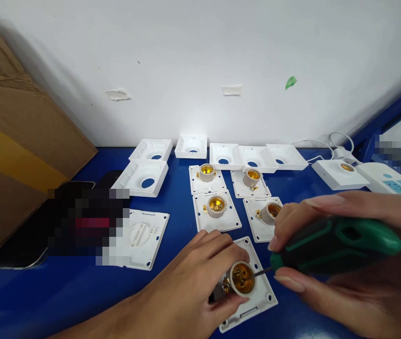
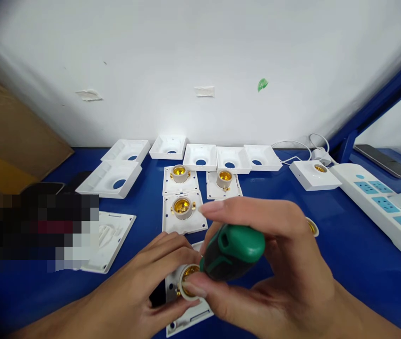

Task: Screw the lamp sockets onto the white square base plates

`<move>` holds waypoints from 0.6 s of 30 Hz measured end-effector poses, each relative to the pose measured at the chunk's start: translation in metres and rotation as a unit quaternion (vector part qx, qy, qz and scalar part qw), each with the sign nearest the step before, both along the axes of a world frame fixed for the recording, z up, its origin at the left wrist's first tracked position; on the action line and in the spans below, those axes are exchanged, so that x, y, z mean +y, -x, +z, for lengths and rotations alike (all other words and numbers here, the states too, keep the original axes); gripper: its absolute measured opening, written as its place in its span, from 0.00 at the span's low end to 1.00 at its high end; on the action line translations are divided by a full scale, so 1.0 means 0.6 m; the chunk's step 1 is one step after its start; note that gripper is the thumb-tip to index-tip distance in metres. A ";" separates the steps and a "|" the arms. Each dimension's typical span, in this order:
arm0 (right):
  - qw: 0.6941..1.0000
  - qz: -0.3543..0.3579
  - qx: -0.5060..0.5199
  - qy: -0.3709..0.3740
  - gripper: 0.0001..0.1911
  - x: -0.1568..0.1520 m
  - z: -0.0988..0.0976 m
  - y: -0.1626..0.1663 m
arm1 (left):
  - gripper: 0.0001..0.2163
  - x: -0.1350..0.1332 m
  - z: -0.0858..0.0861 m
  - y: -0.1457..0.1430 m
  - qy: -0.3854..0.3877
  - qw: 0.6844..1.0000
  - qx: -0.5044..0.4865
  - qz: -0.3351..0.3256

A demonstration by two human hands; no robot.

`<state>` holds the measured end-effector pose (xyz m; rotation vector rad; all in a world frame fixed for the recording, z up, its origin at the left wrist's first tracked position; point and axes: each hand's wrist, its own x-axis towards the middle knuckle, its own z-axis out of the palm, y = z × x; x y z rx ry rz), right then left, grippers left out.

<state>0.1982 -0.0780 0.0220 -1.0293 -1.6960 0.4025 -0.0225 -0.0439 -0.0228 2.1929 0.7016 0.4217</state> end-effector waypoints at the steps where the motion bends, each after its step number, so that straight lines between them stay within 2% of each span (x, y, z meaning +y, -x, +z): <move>1: 1.000 -0.002 -0.002 0.005 0.32 -0.001 -0.001 0.001 | 0.14 0.001 0.001 0.000 0.000 1.000 0.000 -0.002; 11: 0.998 0.018 -0.052 -0.007 0.33 0.002 0.003 -0.012 | 0.14 0.001 0.007 0.001 0.004 1.000 0.010 -0.001; 15: 0.997 0.054 -0.055 -0.002 0.38 -0.002 -0.007 -0.020 | 0.15 0.002 0.010 -0.001 0.009 1.000 0.012 0.001; 18: 0.996 0.054 -0.063 -0.005 0.41 -0.006 -0.016 -0.024 | 0.13 0.001 0.009 -0.002 0.007 1.000 0.010 0.006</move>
